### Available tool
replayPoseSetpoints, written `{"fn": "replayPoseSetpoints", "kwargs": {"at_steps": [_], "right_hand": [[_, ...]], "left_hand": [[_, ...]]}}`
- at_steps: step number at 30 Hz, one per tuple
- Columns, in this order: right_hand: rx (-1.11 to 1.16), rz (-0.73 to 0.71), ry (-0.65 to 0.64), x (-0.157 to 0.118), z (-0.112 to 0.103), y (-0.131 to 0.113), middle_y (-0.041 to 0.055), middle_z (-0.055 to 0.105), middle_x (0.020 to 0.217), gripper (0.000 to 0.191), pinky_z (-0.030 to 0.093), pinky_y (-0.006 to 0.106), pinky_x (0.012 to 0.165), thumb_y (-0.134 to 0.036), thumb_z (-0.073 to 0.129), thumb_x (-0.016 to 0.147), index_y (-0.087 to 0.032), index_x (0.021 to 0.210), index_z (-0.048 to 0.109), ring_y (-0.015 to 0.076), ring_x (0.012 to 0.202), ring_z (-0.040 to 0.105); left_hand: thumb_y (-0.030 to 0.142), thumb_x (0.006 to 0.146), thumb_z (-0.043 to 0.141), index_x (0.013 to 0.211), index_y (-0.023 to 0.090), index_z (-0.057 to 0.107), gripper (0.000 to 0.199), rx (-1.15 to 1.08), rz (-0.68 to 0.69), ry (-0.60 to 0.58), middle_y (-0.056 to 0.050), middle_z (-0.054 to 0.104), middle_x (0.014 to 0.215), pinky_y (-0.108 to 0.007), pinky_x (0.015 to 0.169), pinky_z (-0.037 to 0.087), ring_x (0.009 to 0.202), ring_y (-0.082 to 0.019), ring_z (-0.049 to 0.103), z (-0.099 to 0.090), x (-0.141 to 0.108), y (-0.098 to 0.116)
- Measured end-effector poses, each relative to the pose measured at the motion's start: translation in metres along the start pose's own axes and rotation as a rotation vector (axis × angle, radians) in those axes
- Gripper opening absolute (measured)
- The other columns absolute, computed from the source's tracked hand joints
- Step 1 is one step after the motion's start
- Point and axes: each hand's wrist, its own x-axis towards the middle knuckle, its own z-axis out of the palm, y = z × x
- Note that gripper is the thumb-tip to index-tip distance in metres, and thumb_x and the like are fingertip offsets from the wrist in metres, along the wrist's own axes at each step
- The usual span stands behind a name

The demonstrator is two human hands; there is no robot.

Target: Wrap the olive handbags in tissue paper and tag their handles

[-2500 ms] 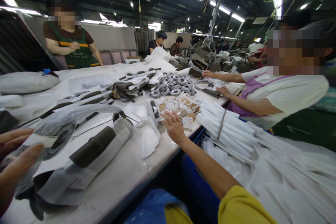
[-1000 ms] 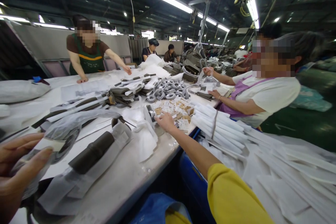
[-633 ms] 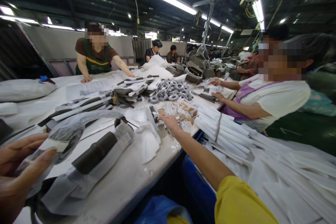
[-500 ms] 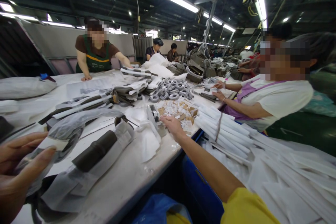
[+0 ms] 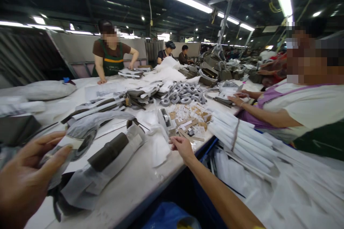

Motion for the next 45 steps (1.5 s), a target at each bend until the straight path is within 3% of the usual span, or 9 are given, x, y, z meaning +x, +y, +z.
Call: {"fn": "replayPoseSetpoints", "kwargs": {"at_steps": [4, 8, 11, 15, 23, 29, 34, 40, 45], "right_hand": [[-0.077, -0.278, -0.329, -0.04, 0.048, -0.051, 0.0045, 0.072, 0.075, 0.031, 0.051, 0.028, 0.061, -0.049, 0.073, 0.079, -0.019, 0.087, 0.077, 0.0129, 0.059, 0.059], [0.03, -0.398, -0.578, -0.074, 0.105, -0.101, 0.004, 0.072, 0.07, 0.026, 0.051, 0.029, 0.058, -0.047, 0.07, 0.083, -0.022, 0.085, 0.077, 0.0152, 0.059, 0.062], [0.047, -0.432, -0.658, -0.083, 0.142, -0.117, 0.0028, 0.071, 0.069, 0.025, 0.051, 0.027, 0.056, -0.046, 0.071, 0.082, -0.022, 0.081, 0.076, 0.0149, 0.059, 0.062], [0.015, -0.416, -0.638, -0.077, 0.17, -0.113, 0.0015, 0.069, 0.064, 0.03, 0.048, 0.025, 0.054, -0.049, 0.07, 0.082, -0.02, 0.075, 0.075, 0.0126, 0.054, 0.059], [-0.104, -0.439, -0.616, -0.07, 0.175, -0.11, 0.0013, 0.066, 0.061, 0.038, 0.043, 0.024, 0.052, -0.052, 0.065, 0.085, -0.018, 0.069, 0.072, 0.0124, 0.053, 0.056], [-0.171, -0.527, -0.758, -0.065, 0.171, -0.114, -0.0003, 0.067, 0.066, 0.021, 0.048, 0.025, 0.067, -0.026, 0.058, 0.088, -0.018, 0.076, 0.074, 0.0135, 0.064, 0.062], [-0.195, -0.608, -0.668, -0.068, 0.169, -0.113, -0.0014, 0.067, 0.069, 0.026, 0.047, 0.022, 0.067, -0.006, 0.051, 0.082, -0.019, 0.08, 0.073, 0.0119, 0.066, 0.063], [-0.054, -0.481, -0.667, -0.068, 0.179, -0.103, -0.0022, 0.068, 0.077, 0.025, 0.051, 0.022, 0.063, -0.009, 0.054, 0.084, -0.022, 0.099, 0.07, 0.0116, 0.064, 0.063], [0.004, -0.384, -0.692, -0.062, 0.187, -0.099, -0.0019, 0.068, 0.08, 0.023, 0.051, 0.021, 0.059, -0.012, 0.058, 0.084, -0.023, 0.099, 0.07, 0.0128, 0.069, 0.061]], "left_hand": [[0.052, 0.07, 0.074, 0.115, 0.022, 0.063, 0.055, -0.232, -0.047, -0.103, -0.006, 0.071, 0.105, -0.031, 0.08, 0.053, 0.092, -0.023, 0.068, 0.001, -0.007, 0.019], [0.046, 0.073, 0.075, 0.116, 0.021, 0.061, 0.051, -0.302, 0.007, -0.118, -0.007, 0.071, 0.105, -0.029, 0.08, 0.053, 0.092, -0.021, 0.068, 0.007, -0.011, 0.025], [0.043, 0.075, 0.073, 0.115, 0.021, 0.06, 0.048, -0.288, 0.04, -0.132, -0.006, 0.071, 0.104, -0.029, 0.083, 0.052, 0.095, -0.021, 0.067, 0.009, -0.015, 0.027], [0.042, 0.077, 0.073, 0.115, 0.021, 0.061, 0.045, -0.293, 0.081, -0.139, -0.007, 0.07, 0.106, -0.032, 0.088, 0.051, 0.098, -0.022, 0.067, 0.007, -0.018, 0.028], [0.044, 0.08, 0.071, 0.112, 0.021, 0.062, 0.04, -0.279, 0.116, -0.172, -0.007, 0.07, 0.106, -0.035, 0.092, 0.05, 0.1, -0.024, 0.067, 0.001, -0.017, 0.022], [0.043, 0.08, 0.072, 0.111, 0.022, 0.063, 0.039, -0.243, 0.105, -0.175, -0.006, 0.071, 0.105, -0.032, 0.088, 0.052, 0.095, -0.021, 0.068, 0.0, -0.018, 0.022], [0.046, 0.077, 0.072, 0.111, 0.022, 0.064, 0.042, -0.189, 0.094, -0.14, -0.005, 0.071, 0.105, -0.03, 0.085, 0.053, 0.096, -0.021, 0.067, 0.003, -0.02, 0.026], [0.053, 0.071, 0.075, 0.109, 0.023, 0.066, 0.049, -0.111, 0.07, -0.112, -0.004, 0.072, 0.099, -0.03, 0.081, 0.055, 0.09, -0.023, 0.068, 0.006, -0.021, 0.026], [0.058, 0.068, 0.073, 0.11, 0.025, 0.066, 0.054, -0.078, 0.022, -0.083, -0.004, 0.072, 0.107, -0.033, 0.088, 0.054, 0.1, -0.025, 0.067, 0.006, -0.02, 0.023]]}}
